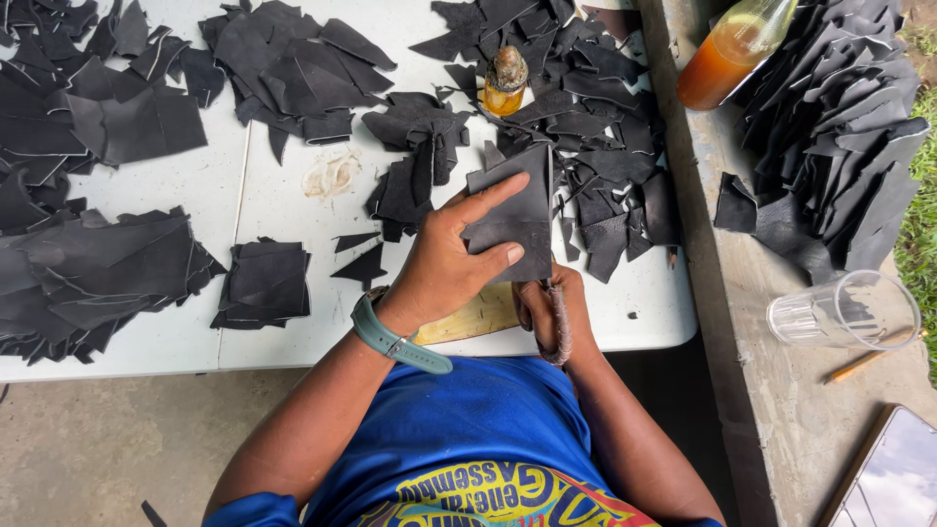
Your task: The person cuts black material pieces using shears on a white table. They repeatedly pick up pieces, align them on a wooden template, trim edges, and place the cut pieces into a pile.
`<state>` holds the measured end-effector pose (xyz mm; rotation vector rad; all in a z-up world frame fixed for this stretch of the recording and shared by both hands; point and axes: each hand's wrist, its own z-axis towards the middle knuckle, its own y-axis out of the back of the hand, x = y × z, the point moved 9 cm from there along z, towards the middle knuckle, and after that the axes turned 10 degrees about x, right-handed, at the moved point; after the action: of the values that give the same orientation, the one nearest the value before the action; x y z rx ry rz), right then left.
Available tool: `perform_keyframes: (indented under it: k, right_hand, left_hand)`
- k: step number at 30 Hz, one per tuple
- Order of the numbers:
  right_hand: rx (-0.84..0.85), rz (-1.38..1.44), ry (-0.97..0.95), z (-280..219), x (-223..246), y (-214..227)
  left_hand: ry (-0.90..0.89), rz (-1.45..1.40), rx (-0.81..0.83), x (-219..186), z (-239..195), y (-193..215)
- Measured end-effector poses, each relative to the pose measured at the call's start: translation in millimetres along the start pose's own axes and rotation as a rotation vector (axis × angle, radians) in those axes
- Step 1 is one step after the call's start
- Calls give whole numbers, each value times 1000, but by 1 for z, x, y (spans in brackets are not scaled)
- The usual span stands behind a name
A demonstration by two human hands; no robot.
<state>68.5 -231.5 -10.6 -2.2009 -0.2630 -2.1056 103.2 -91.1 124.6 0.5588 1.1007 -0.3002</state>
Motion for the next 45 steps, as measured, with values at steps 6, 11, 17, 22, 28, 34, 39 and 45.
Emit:
perform_keyframes:
  k: [6,11,17,22,28,34,39,45]
  right_hand:
    - [21,-79,78,5,2,8]
    - [-117,363,-86,8,-59,19]
    - [-145,-678,-179,-17,-19,127]
    - [-255,-895,-367,-43,-13,179]
    - [-363,-1003,-285,-52,10,161]
    - [-383,-827,61,-32,70,110]
    - [-173,-807,137,51,61,34]
    - [-201,-869,210,93,38,42]
  left_hand:
    - [118,-64,57,8,-6,-14]
    - [45,-60,34,12,-11,-11]
    - [216,23,-25,24,-79,126]
    - [713,291,-151,45,-160,204]
    - [802,889,-59,63,-171,195]
    - [655,1029,-326,21,-163,194]
    - [281,793,-167,33,-118,105]
    - [288,596,105,60,-73,15]
